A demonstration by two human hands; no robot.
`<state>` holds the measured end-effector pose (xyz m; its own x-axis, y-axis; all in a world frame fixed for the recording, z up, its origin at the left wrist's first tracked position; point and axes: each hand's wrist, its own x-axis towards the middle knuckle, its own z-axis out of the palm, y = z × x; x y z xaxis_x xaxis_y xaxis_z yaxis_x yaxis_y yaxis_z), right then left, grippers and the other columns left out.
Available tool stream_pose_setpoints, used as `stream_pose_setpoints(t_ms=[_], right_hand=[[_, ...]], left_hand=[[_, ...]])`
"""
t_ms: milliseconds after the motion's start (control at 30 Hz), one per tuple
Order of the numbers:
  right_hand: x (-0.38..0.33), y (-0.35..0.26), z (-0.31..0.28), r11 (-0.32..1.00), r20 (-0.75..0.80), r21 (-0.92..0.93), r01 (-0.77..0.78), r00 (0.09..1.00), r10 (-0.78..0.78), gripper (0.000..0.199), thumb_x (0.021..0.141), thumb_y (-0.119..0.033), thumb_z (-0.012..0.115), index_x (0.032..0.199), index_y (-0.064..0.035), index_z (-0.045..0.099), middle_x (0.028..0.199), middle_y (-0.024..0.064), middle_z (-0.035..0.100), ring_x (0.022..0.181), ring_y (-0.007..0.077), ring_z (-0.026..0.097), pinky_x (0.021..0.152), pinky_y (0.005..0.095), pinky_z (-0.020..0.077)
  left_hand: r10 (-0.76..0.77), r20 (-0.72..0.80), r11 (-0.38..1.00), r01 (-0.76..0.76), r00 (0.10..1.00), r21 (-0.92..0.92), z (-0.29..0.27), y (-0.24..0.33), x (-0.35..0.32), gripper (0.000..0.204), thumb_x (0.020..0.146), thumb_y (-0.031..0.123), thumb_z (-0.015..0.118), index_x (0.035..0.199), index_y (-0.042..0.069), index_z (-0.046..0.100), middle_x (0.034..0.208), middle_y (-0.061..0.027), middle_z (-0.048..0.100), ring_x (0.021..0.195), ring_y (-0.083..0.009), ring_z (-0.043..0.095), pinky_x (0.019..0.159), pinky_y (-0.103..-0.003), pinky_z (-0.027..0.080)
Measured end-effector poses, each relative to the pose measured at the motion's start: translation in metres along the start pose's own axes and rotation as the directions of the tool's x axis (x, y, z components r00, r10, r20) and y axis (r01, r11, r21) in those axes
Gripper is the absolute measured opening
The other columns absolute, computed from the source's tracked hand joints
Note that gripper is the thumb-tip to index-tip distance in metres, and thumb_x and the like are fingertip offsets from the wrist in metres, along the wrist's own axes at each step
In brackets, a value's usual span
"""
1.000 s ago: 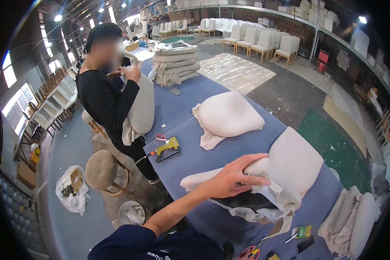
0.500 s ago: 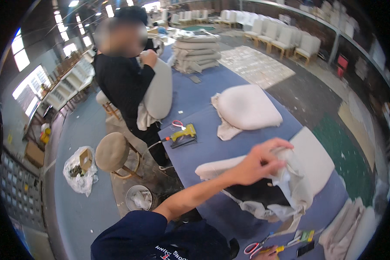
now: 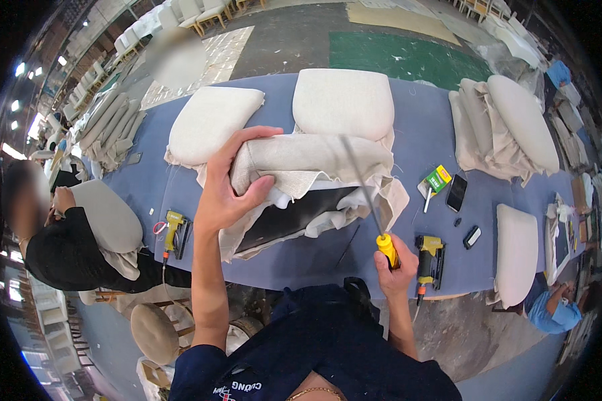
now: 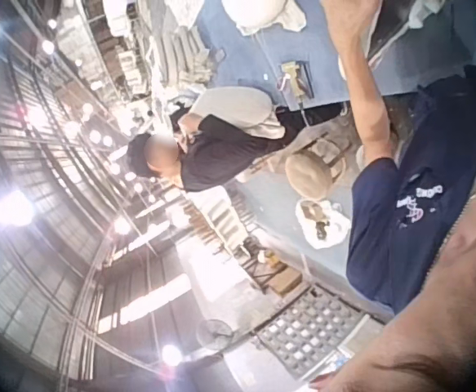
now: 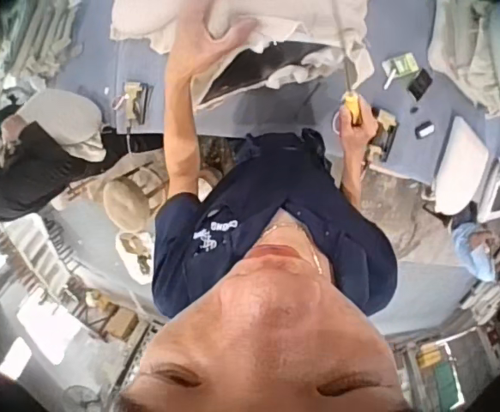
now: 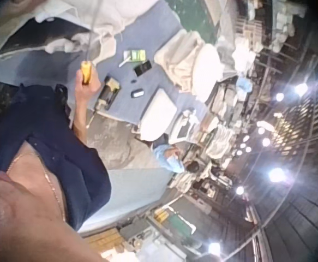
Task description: The person staples fabric onto a cushion frame using a staple gun, then trims excess fabric with scissors. They proceed to hand-sew the edges of a cushion cover using a needle and thread, pulling the fabric taut and securing the seams.
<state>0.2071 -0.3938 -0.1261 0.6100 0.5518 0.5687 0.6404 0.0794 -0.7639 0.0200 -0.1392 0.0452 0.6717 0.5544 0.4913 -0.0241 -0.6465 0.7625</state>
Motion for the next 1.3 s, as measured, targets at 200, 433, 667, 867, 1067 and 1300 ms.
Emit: stream_pose_setpoints(t_ms=[200,433,667,867,1067,1300], right_hand=[[0.016,-0.026,-0.011,0.964,0.115,0.018,0.266,0.957,-0.267,0.04,0.079,-0.02,0.08,0.111,0.0028,0.071,0.078,0.013,0.067,0.062,0.024,0.063,0.059,0.0306,0.048],[0.026,-0.04,-0.018,0.966,0.238,-0.001,0.259,0.938,-0.251,0.044,0.075,-0.013,0.081,0.115,0.0014,0.072,0.072,0.0092,0.061,0.058,0.0215,0.058,0.055,0.0298,0.0451],[0.018,-0.046,-0.02,0.98,0.178,-0.059,0.189,0.968,-0.176,0.048,0.071,-0.004,0.083,0.118,-0.0027,0.073,0.078,0.0103,0.063,0.063,0.0201,0.06,0.057,0.0289,0.0472],[0.021,-0.055,-0.031,0.921,0.145,-0.26,0.289,0.955,-0.259,0.047,0.072,-0.005,0.085,0.118,-0.0024,0.073,0.086,0.0142,0.068,0.07,0.0231,0.066,0.061,0.0304,0.0522],[0.011,-0.029,-0.019,0.815,0.052,-0.462,0.351,0.928,-0.37,0.038,0.084,-0.004,0.078,0.12,0.0019,0.07,0.097,0.0199,0.069,0.078,0.0298,0.068,0.066,0.0353,0.0547],[0.018,-0.02,0.061,0.957,0.071,-0.18,0.227,0.973,-0.218,0.038,0.095,-0.009,0.067,0.129,0.007,0.061,0.107,0.0226,0.067,0.092,0.0382,0.062,0.085,0.0452,0.0478]], left_hand=[[0.057,-0.039,0.998,-0.057,0.998,-0.009,0.006,-0.007,-0.002,0.055,0.07,0.015,0.073,0.123,0.005,0.061,0.097,-0.0113,0.067,0.082,-0.0206,0.063,0.08,-0.029,0.05],[0.03,-0.026,1.0,-0.03,0.999,-0.009,0.005,-0.007,-0.001,0.056,0.068,0.02,0.069,0.121,0.006,0.061,0.093,-0.0109,0.064,0.076,-0.0204,0.06,0.075,-0.028,0.048],[0.04,-0.013,0.997,-0.041,0.999,-0.066,0.01,-0.008,0.002,0.056,0.068,0.022,0.068,0.122,0.007,0.061,0.092,-0.0097,0.063,0.076,-0.0183,0.058,0.073,-0.029,0.047],[0.01,-0.01,0.999,-0.01,1.0,-0.05,0.011,-0.009,-0.001,0.057,0.069,0.023,0.069,0.123,0.007,0.061,0.093,-0.0111,0.066,0.076,-0.0195,0.063,0.072,-0.031,0.05],[0.155,-0.105,0.979,-0.138,0.982,0.152,0.013,-0.011,0.0,0.056,0.07,0.026,0.07,0.122,0.01,0.059,0.11,-0.0174,0.068,0.093,-0.0375,0.068,0.082,-0.044,0.054],[0.045,-0.233,0.993,-0.017,0.971,0.12,-0.001,-0.029,0.004,0.055,0.069,0.03,0.066,0.118,0.006,0.058,0.093,-0.022,0.067,0.085,-0.0414,0.066,0.077,-0.048,0.051]])
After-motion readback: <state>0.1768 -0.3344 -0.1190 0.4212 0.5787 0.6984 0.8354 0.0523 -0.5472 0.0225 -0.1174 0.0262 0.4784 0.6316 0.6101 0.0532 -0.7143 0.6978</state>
